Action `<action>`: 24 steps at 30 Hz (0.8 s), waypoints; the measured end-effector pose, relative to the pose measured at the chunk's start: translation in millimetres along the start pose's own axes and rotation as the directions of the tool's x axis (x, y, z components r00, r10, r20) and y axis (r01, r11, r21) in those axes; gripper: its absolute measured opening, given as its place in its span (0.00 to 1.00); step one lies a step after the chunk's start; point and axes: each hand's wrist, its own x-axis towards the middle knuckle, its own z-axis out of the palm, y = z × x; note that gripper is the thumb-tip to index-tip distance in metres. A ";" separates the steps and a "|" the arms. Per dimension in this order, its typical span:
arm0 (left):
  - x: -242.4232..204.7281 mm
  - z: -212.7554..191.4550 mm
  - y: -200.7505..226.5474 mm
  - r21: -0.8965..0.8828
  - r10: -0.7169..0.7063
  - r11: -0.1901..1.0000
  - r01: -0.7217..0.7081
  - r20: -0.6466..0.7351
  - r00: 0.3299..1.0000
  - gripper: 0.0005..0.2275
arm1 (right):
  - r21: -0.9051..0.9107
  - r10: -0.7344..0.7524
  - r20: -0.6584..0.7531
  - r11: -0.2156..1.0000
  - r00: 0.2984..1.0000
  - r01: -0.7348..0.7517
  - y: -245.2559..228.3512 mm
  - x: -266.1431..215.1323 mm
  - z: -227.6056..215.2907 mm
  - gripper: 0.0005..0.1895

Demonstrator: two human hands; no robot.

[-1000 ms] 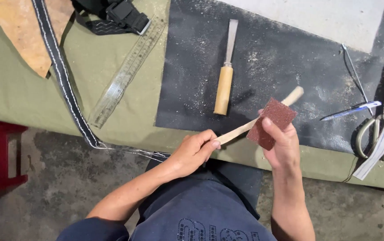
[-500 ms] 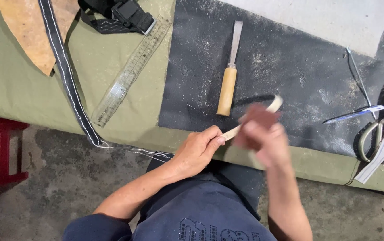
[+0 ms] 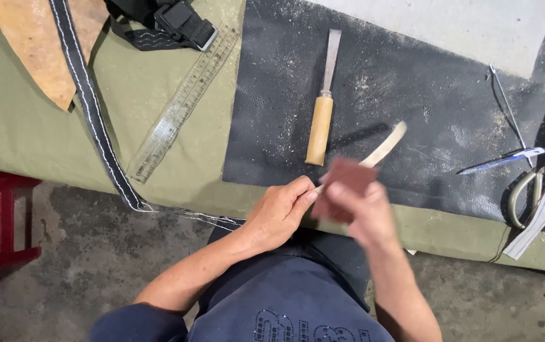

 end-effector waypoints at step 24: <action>1.2 -7.6 -0.3 0.074 -0.147 0.986 0.147 -0.009 0.989 0.10 | -0.766 -0.631 0.555 -0.134 0.541 0.629 -48.9 3.7 -62.6 0.07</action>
